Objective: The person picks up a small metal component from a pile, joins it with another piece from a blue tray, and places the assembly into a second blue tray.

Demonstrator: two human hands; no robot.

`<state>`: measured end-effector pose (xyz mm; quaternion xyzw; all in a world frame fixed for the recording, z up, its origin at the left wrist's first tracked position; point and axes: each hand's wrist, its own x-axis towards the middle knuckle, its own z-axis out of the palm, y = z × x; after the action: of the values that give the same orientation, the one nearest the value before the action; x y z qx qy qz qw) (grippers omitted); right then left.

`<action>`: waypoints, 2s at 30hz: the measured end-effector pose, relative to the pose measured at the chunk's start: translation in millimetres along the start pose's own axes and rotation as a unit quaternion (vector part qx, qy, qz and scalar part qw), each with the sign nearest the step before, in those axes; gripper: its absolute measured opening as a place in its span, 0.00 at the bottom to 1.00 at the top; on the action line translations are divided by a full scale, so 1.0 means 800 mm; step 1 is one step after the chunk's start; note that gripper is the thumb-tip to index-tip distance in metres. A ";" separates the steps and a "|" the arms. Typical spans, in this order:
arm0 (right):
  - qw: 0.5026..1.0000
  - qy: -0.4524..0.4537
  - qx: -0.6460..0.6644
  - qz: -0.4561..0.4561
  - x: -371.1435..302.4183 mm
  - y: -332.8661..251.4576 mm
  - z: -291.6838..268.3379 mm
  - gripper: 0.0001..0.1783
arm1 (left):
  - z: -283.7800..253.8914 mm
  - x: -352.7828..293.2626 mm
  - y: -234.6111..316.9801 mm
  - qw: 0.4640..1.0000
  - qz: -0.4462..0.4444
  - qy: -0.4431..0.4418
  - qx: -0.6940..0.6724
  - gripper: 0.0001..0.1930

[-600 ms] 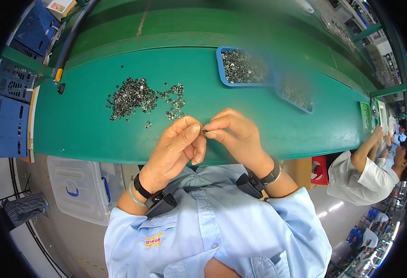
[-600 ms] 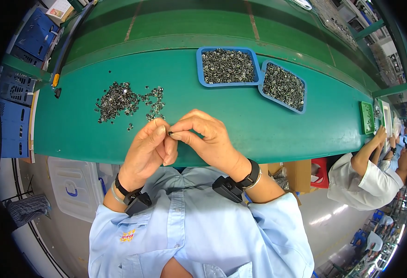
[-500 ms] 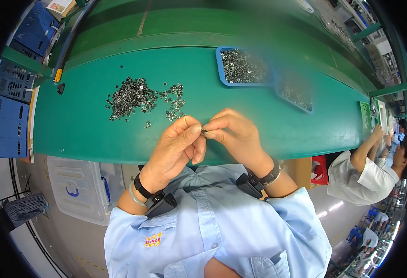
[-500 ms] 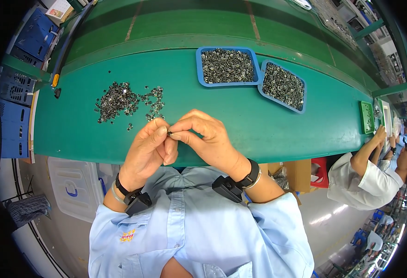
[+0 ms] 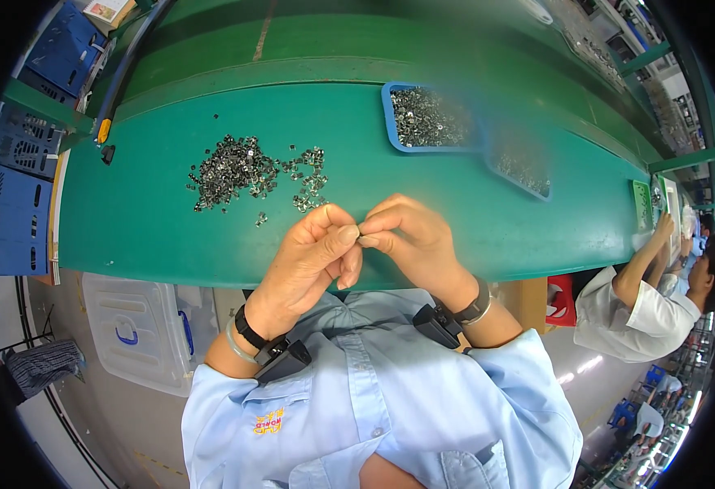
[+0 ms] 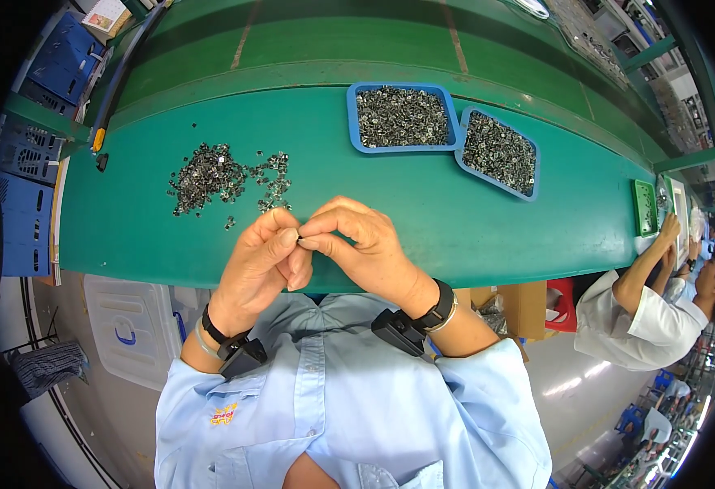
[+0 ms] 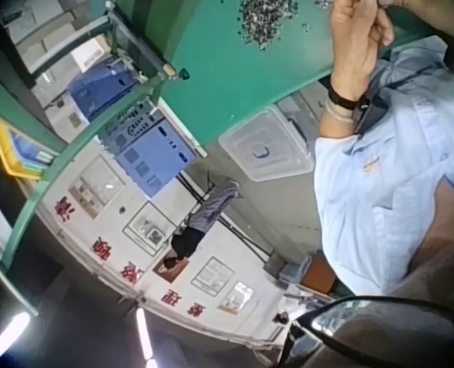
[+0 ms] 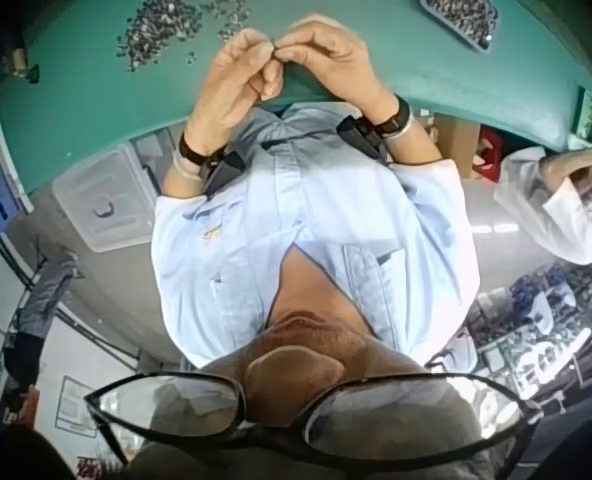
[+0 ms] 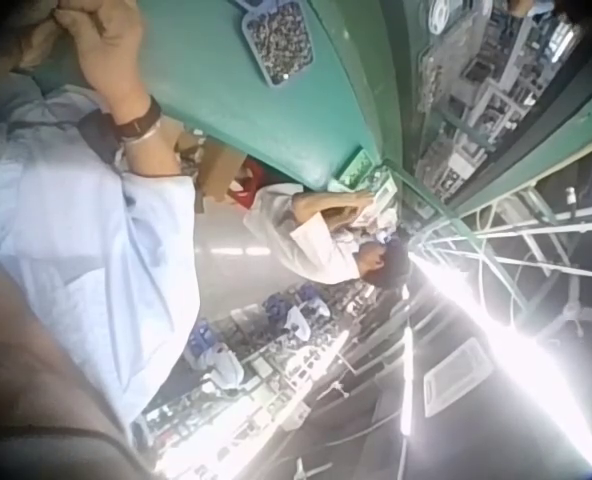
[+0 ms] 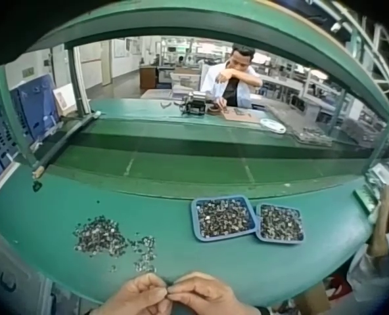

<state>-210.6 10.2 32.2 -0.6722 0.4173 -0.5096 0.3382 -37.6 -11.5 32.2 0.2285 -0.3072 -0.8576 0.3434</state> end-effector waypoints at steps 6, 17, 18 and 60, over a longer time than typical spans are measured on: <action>1.000 0.006 0.011 -0.007 0.002 0.005 0.001 0.05 | 0.006 -0.001 0.004 1.000 -0.003 0.002 0.001 0.10; 0.999 -0.019 0.034 -0.009 0.004 0.006 -0.004 0.05 | 0.007 0.002 0.000 1.000 -0.001 0.005 -0.008 0.10; 0.999 -0.023 0.040 -0.007 0.004 0.005 -0.005 0.06 | 0.007 0.002 0.000 1.000 0.003 0.015 0.001 0.11; 0.949 -0.107 -0.287 -0.077 0.113 0.068 0.002 0.10 | -0.046 -0.018 -0.005 0.997 0.012 0.065 -0.039 0.09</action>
<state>-209.2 -94.9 20.2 -0.8213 0.4543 -0.3181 0.1339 -7.6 -12.0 6.0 0.2667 -0.2532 -0.8480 0.3818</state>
